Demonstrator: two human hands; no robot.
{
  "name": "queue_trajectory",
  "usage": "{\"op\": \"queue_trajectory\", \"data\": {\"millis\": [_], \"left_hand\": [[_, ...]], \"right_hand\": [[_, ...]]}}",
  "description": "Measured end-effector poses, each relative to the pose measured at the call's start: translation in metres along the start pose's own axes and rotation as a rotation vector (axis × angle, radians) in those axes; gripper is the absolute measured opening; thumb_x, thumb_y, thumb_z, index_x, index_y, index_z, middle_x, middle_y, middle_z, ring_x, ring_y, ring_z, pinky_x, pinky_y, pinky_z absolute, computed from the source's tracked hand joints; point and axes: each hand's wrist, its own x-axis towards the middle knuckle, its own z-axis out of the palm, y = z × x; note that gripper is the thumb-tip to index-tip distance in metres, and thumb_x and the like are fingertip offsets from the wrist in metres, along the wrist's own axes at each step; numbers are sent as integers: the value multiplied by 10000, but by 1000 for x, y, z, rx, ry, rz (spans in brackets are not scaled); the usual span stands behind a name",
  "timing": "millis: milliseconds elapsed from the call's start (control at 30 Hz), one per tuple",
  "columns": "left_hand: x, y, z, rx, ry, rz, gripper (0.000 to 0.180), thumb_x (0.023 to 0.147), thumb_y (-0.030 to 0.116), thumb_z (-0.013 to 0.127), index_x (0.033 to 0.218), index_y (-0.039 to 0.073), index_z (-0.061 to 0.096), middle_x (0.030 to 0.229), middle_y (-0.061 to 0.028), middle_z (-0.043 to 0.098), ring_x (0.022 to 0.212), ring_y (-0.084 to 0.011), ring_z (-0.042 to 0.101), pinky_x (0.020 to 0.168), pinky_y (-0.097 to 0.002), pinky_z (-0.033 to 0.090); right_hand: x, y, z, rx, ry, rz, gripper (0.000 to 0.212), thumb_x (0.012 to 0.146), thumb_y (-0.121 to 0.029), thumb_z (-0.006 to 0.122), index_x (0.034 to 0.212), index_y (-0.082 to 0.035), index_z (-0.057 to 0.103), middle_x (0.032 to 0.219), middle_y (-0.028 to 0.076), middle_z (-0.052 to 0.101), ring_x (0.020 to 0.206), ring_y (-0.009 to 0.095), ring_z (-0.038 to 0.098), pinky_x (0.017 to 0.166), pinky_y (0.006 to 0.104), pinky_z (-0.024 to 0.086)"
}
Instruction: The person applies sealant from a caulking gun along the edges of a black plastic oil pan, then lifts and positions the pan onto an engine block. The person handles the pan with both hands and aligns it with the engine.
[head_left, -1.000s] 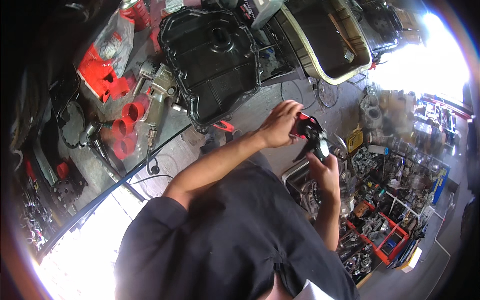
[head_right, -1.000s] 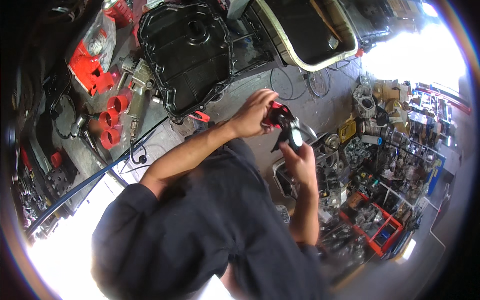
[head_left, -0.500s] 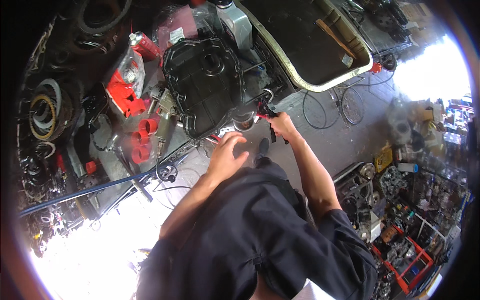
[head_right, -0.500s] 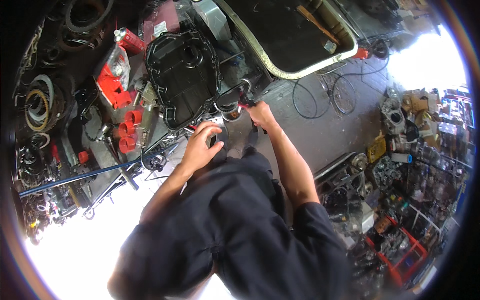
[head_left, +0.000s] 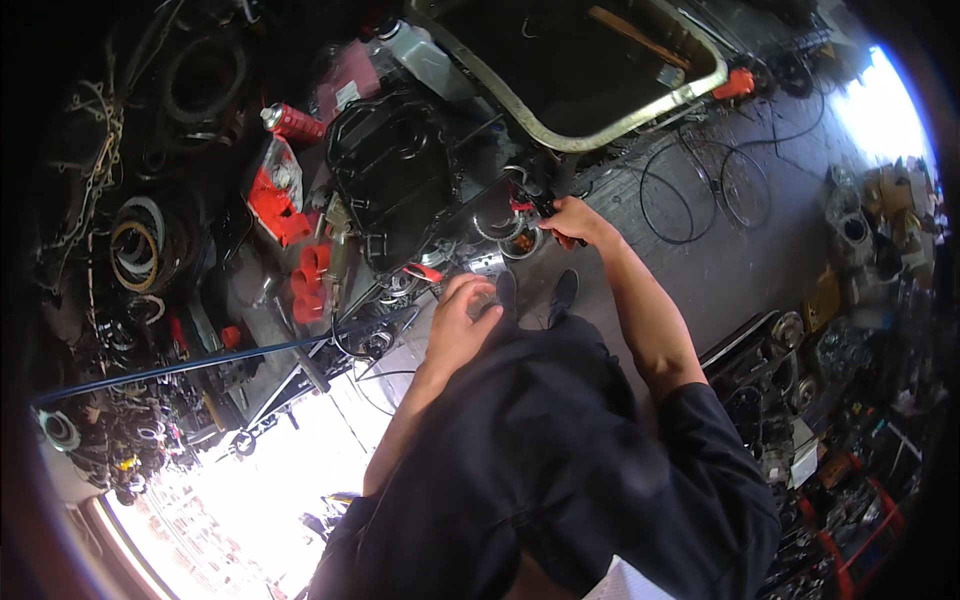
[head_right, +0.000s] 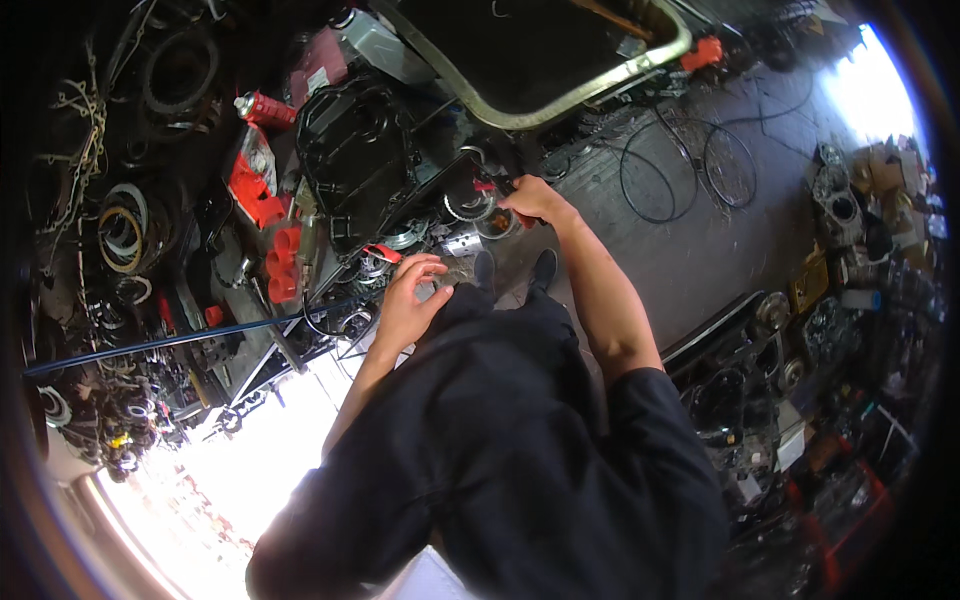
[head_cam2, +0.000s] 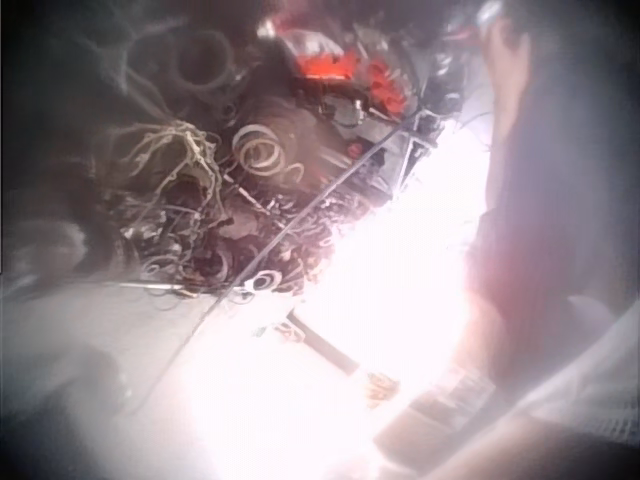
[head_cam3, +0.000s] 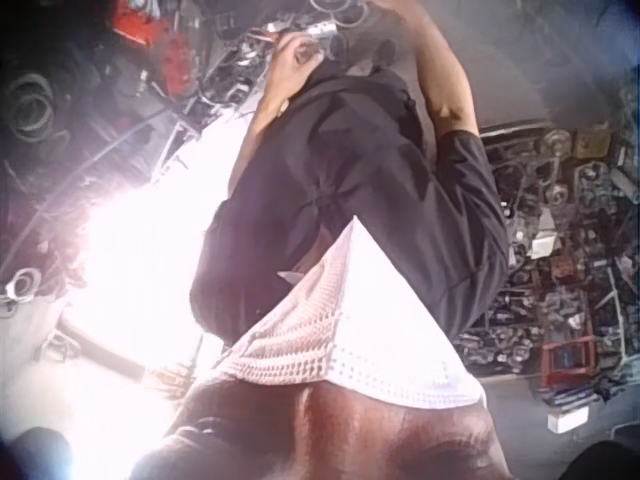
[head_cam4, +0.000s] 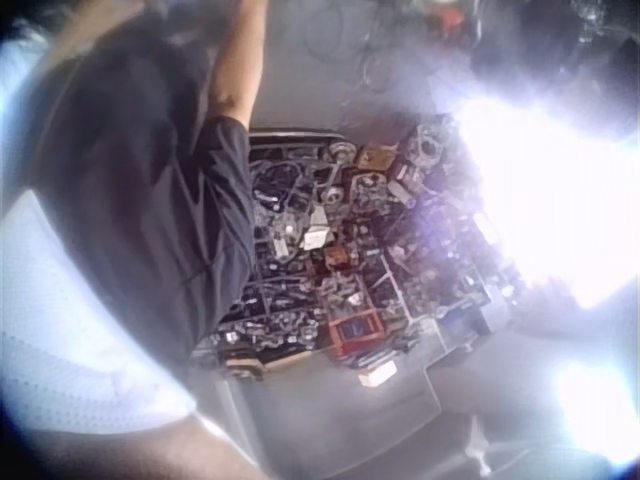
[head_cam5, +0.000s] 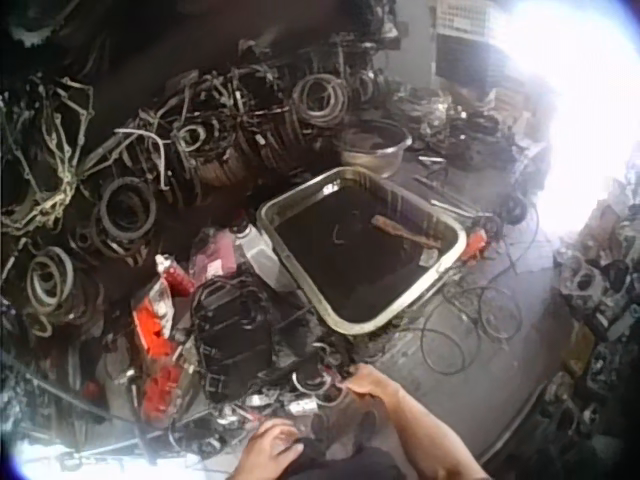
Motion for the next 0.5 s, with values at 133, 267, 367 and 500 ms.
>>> {"op": "queue_trajectory", "data": {"millis": [133, 267, 367, 500], "left_hand": [[12, 7, 10, -15, -66, 52, 290, 838, 101, 790, 1103, 29, 696, 1258, -99, 630, 1148, -269, 653, 951, -360, 558], [29, 12, 19, -27, -198, 155, 298, 836, 99, 790, 1109, 24, 697, 1258, -112, 641, 1135, -269, 661, 948, -354, 554], [43, 13, 26, 22, -338, 255, 301, 840, 79, 794, 1113, -4, 697, 1238, -97, 653, 1062, -233, 678, 923, -334, 545], [62, 7, 45, -16, -579, 407, 277, 830, 75, 791, 1083, 14, 698, 1164, -115, 679, 1020, -245, 675, 892, -340, 539]], "right_hand": [[-30, 36, -12, 89, -56, -56, 214, 923, -166, 762, 979, 20, 674, 717, 78, 668, 499, 179, 640, 459, 334, 518], [-81, 110, -14, 268, 77, 56, 406, 934, -196, 770, 1248, 32, 647, 835, 108, 710, 587, 200, 676, 504, 349, 558], [-132, 191, 3, 453, 312, 294, 400, 943, -206, 765, 1254, 22, 659, 858, 125, 720, 603, 213, 679, 511, 367, 569], [-228, 299, 68, 821, 770, 647, 152, 954, -116, 686, 1048, 3, 697, 811, 108, 723, 622, 210, 700, 527, 384, 599]]}}
